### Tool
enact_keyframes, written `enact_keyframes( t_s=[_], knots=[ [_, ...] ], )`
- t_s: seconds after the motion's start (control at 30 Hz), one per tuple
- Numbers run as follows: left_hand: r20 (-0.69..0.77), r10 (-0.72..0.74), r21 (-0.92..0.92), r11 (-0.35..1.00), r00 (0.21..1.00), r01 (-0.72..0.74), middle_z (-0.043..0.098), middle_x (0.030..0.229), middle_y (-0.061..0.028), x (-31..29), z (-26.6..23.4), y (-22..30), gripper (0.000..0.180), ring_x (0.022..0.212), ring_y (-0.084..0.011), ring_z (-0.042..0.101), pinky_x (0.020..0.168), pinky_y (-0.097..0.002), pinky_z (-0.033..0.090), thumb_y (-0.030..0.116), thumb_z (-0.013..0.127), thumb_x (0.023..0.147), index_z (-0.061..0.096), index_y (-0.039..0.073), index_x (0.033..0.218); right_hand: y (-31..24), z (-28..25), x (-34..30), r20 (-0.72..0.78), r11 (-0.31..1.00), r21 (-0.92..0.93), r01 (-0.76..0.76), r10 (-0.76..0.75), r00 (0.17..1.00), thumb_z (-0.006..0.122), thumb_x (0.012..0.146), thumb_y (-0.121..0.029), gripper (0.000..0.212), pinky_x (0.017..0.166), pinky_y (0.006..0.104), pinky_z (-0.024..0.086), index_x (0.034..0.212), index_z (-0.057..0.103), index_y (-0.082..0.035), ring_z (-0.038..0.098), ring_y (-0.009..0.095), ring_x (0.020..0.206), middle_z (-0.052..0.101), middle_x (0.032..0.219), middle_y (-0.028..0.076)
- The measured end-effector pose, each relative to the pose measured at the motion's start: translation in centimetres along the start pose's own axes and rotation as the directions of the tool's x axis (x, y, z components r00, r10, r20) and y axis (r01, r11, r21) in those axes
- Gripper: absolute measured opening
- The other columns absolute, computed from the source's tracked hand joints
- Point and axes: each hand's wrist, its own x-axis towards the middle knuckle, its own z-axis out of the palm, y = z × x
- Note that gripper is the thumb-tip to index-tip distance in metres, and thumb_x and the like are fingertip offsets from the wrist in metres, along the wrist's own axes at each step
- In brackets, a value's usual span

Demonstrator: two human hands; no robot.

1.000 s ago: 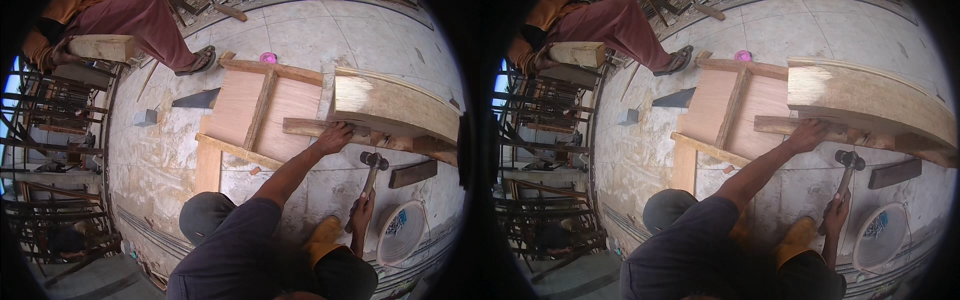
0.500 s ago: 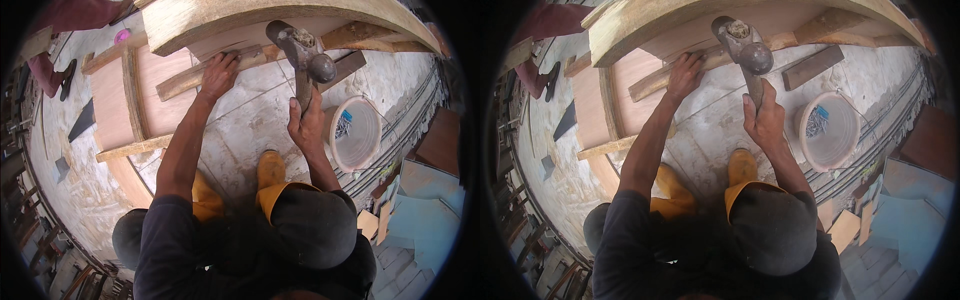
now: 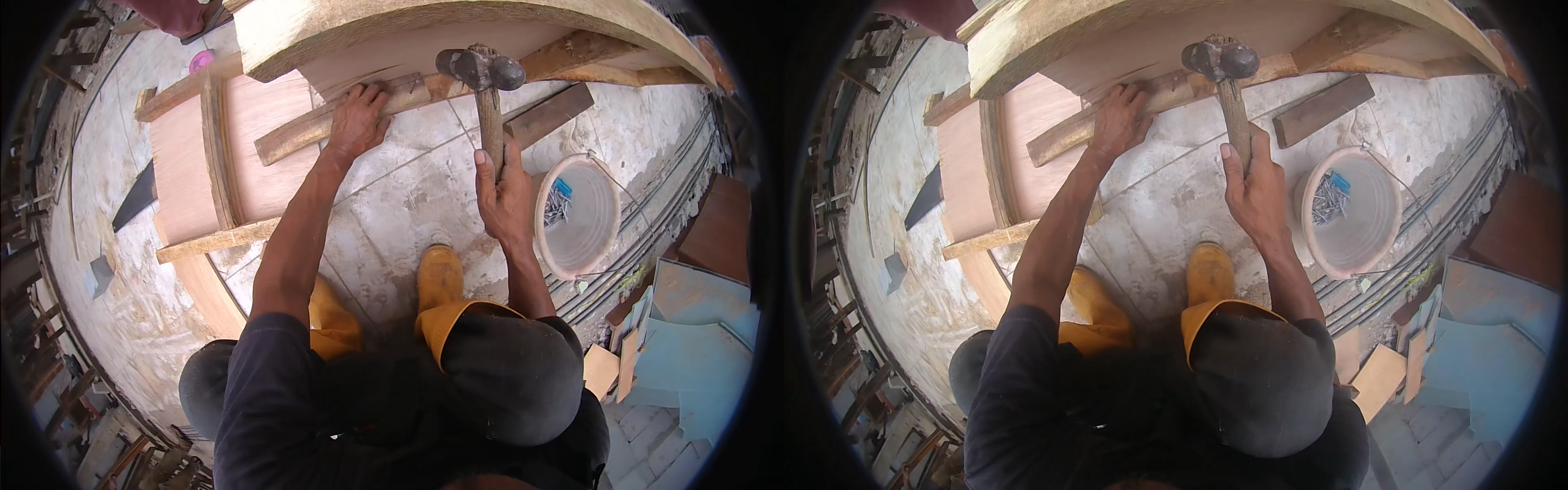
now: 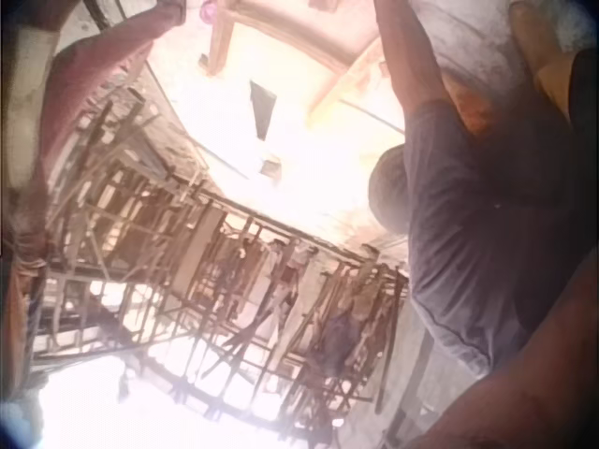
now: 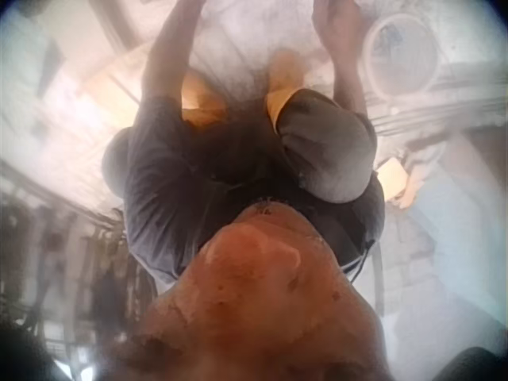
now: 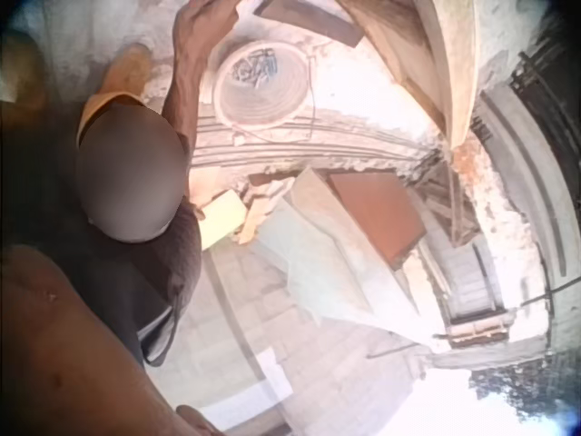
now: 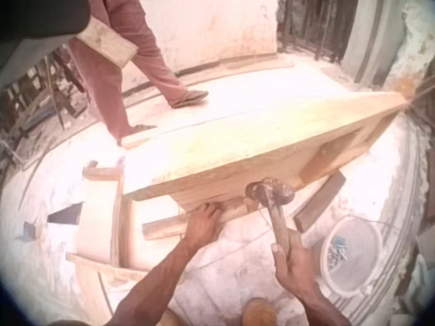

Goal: The person hammers nails into wooden boards to assemble a large wooden structure on the floor, while others assist by holding the pieces in place.

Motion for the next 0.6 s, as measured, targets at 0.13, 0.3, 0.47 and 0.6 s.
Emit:
enact_keyframes(
  t_s=[0.13,0.3,0.47,0.6],
  knots=[
    [-0.100,0.033,-0.024,0.999,0.994,-0.035,0.060,0.121,-0.0054,-0.1,0.7,0.1,0.049,0.109,-0.0269,0.056,0.092,-0.0422,0.048,0.019,0.072,0.082,0.061,0.012,0.128,1.7,1.0,1.2,0.126,0.991,0.066,-0.115,0.106,0.986,0.052,0.104,-0.032,0.037,0.057,0.0415,0.048,0.129,0.050,-0.004,0.066,0.030,0.061,0.063,0.068,0.017],
    [-0.085,0.070,0.031,0.997,0.994,-0.068,0.059,0.121,-0.0044,-0.1,1.2,-0.3,0.051,0.106,-0.0262,0.058,0.088,-0.0424,0.051,0.020,0.073,0.082,0.061,0.014,0.130,2.7,0.5,1.7,0.095,0.999,0.021,-0.041,0.039,0.995,0.052,0.105,-0.031,0.035,0.053,0.0424,0.045,0.126,0.050,-0.004,0.063,0.027,0.056,0.061,0.064,0.016],
    [-0.104,0.080,0.071,0.995,0.991,-0.073,0.059,0.123,-0.0025,-0.4,1.3,-0.2,0.049,0.104,-0.0247,0.058,0.087,-0.0411,0.050,0.020,0.072,0.083,0.062,0.015,0.131,1.5,1.7,2.4,0.064,0.996,-0.074,0.055,-0.050,0.997,0.052,0.104,-0.031,0.035,0.057,0.0516,0.044,0.128,0.049,-0.005,0.064,0.046,0.066,0.062,0.067,0.024],
    [-0.136,0.091,0.072,0.994,0.987,-0.081,0.059,0.122,-0.0020,-0.1,1.1,-0.2,0.049,0.104,-0.0246,0.058,0.088,-0.0409,0.050,0.020,0.071,0.083,0.062,0.015,0.131,0.3,0.9,3.7,0.219,0.996,-0.090,0.002,0.017,0.976,0.052,0.104,-0.030,0.035,0.059,0.0542,0.045,0.129,0.048,-0.007,0.062,0.052,0.072,0.063,0.070,0.026]
  ],
)
